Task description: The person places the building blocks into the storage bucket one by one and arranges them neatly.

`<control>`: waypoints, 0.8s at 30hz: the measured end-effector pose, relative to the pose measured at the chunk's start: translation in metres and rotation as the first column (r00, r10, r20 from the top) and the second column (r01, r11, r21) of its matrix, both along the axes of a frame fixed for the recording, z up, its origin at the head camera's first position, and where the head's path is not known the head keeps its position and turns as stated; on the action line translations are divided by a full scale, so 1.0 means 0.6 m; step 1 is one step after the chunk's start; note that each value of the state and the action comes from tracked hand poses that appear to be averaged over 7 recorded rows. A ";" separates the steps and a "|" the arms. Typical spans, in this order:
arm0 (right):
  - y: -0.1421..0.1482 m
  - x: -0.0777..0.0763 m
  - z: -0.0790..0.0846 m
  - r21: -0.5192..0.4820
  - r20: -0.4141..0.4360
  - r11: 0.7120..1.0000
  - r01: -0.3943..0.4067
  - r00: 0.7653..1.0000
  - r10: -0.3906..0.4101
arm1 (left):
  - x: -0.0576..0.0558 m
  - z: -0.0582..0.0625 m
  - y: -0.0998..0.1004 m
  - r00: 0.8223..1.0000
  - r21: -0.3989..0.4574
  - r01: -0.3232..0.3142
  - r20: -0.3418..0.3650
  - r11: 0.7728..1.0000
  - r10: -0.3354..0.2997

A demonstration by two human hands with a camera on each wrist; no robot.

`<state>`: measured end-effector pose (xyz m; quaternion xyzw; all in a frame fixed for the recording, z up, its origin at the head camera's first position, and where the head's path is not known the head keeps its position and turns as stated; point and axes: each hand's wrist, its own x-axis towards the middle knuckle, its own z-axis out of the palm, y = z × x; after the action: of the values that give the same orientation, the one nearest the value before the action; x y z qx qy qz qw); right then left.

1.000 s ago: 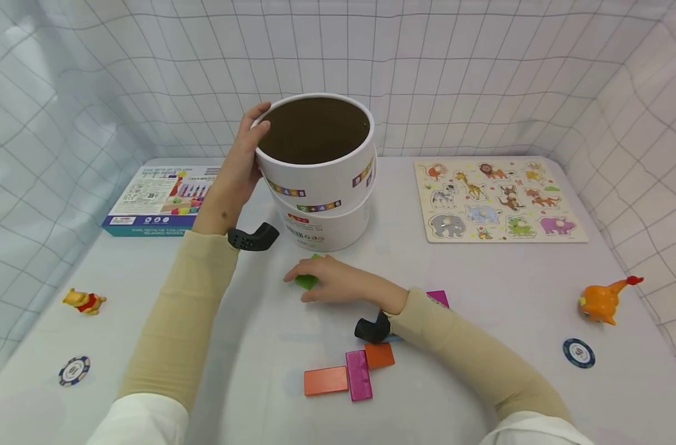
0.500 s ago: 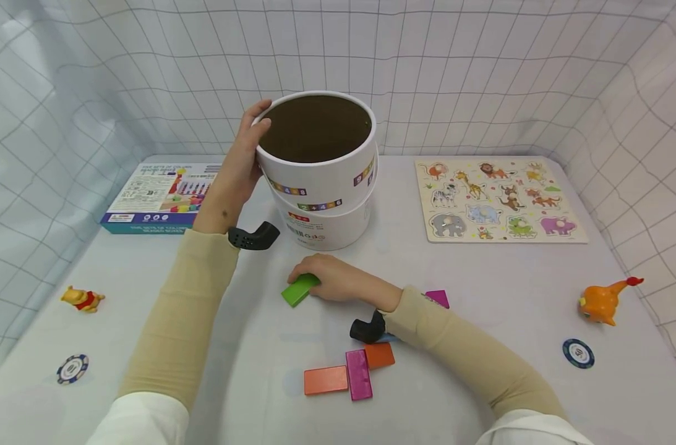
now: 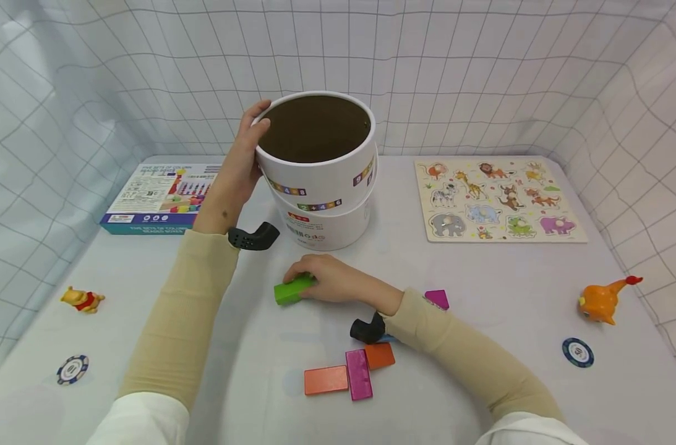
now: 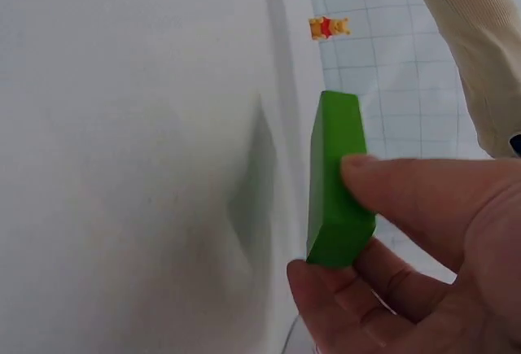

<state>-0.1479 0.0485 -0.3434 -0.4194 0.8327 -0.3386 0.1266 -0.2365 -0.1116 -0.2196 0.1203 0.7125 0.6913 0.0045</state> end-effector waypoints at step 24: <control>0.092 0.032 0.190 -0.377 -0.059 0.925 -0.038 0.998 0.016 | -0.005 -0.003 0.000 1.000 -0.003 -0.009 0.003 1.000 0.009</control>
<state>-0.1290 0.1038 -0.2291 -0.4565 0.7492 -0.4792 0.0252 -0.2396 -0.1116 -0.2211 0.1160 0.7140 0.6904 0.0027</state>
